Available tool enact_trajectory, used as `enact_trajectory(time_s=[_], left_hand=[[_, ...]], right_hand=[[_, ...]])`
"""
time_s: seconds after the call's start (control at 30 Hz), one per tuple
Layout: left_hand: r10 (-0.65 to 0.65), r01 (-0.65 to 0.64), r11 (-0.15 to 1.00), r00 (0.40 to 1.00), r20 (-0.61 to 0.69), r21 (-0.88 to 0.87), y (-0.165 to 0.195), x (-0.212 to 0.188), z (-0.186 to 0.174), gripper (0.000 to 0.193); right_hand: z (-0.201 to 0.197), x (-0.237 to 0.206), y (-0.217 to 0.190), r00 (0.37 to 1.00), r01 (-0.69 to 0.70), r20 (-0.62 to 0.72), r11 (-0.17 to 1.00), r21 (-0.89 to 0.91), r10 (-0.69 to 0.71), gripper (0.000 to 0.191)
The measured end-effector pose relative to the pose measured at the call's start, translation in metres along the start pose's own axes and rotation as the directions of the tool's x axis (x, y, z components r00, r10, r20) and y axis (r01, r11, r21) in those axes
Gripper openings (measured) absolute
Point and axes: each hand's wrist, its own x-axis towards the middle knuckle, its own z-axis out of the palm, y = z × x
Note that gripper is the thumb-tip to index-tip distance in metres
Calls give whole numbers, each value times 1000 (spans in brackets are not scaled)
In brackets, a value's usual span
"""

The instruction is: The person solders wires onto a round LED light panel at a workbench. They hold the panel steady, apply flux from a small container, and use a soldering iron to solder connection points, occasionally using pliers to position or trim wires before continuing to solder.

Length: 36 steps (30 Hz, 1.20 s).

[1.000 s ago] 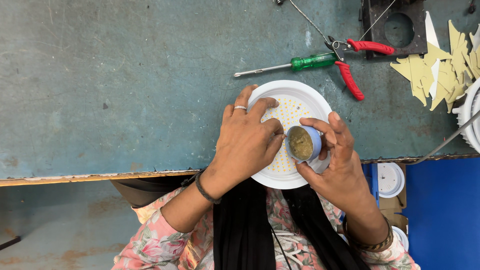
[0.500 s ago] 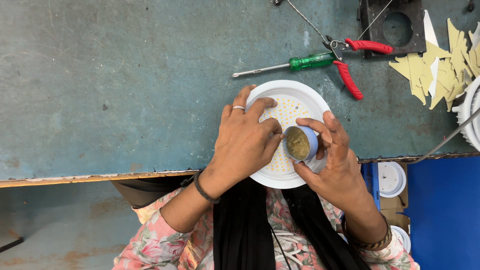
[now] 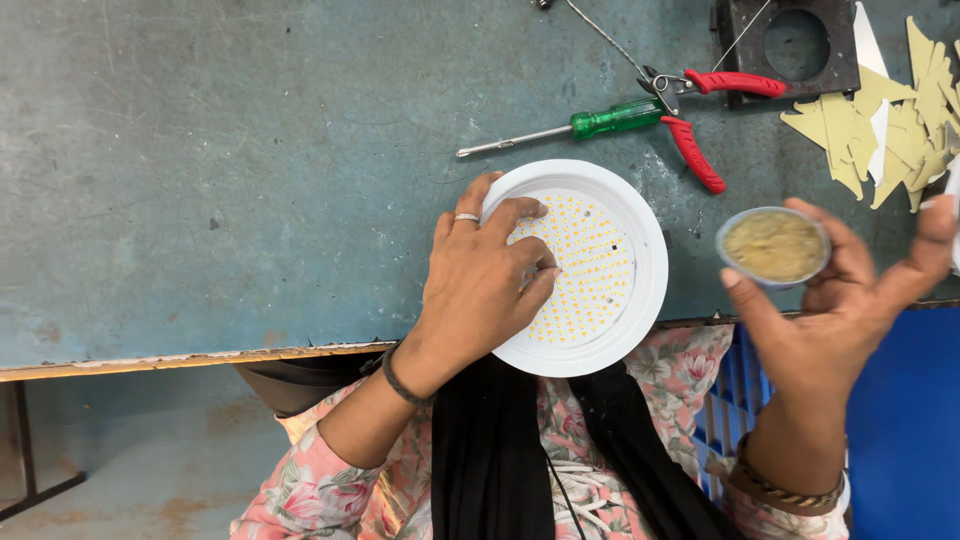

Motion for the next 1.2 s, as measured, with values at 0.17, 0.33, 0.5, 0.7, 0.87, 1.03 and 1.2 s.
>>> enact_trajectory(time_s=[0.17, 0.33, 0.5, 0.7, 0.87, 1.03, 1.2], left_hand=[[-4, 4, 1000, 1000, 4, 22, 0, -1, 2, 10], [-1, 2, 999, 1000, -20, 34, 2, 0, 3, 8], [-8, 8, 999, 1000, -8, 36, 1, -1, 5, 7], [6, -5, 1000, 1000, -29, 29, 0, -7, 9, 7], [21, -19, 999, 999, -34, 48, -1, -9, 13, 6], [43, -42, 999, 998, -44, 28, -3, -12, 16, 9], [49, -48, 998, 998, -46, 32, -4, -14, 17, 11]], right_hand=[[-13, -11, 57, 996, -14, -89, 994, -111, 4, 111], [-10, -9, 78, 997, 22, -66, 984, -175, -34, 112], [-8, -2, 67, 1000, 19, -19, 981, -191, -23, 113], [-9, 3, 45, 980, 161, -49, 918, -363, -192, 100], [-9, -27, 5, 1000, 1, 12, 994, 106, -3, 29], [21, -54, -21, 751, -184, 646, 983, 3, 138, 26], [116, -58, 2, 694, -354, 674, 935, 15, 252, 34]])
